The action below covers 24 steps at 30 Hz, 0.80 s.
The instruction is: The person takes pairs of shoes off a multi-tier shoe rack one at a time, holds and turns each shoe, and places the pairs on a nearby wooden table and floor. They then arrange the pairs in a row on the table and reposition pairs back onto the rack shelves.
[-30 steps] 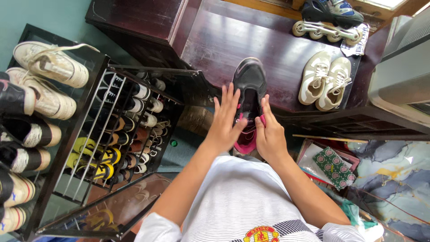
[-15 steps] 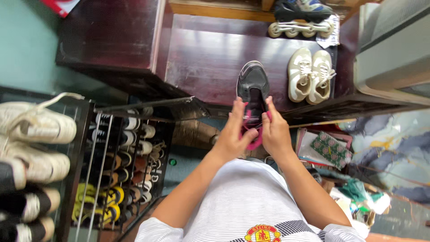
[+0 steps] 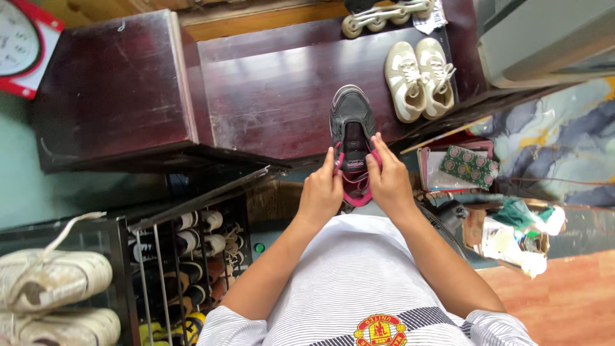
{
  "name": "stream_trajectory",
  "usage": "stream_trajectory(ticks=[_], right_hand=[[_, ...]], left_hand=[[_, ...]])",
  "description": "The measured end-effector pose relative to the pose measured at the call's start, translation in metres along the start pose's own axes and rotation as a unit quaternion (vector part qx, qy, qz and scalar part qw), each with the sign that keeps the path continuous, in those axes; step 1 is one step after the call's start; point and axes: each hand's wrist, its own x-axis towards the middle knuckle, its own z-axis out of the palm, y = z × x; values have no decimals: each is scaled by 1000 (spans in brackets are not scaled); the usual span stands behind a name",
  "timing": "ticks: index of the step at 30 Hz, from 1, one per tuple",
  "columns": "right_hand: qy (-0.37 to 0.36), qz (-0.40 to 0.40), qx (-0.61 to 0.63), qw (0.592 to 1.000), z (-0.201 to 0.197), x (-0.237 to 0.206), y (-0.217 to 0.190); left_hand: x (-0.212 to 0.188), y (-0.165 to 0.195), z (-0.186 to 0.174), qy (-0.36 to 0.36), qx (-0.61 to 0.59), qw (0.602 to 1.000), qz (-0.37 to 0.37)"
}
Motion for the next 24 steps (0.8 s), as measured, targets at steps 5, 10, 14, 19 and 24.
stream_trajectory(ticks=[5, 10, 14, 19, 24], right_hand=[[-3, 39, -19, 999, 1, 3, -6], [-58, 206, -22, 976, -4, 20, 4], [-35, 122, -39, 991, -4, 40, 31], [-76, 183, -35, 979, -18, 73, 72], [-106, 249, 1, 963, -30, 115, 122]], left_hand=[[16, -11, 5, 12, -49, 998, -26], [39, -23, 20, 3, -48, 997, -61], [54, -33, 44, -9, -29, 999, -43], [80, -37, 82, -32, -19, 993, -115], [122, -37, 125, -62, -60, 985, -148]])
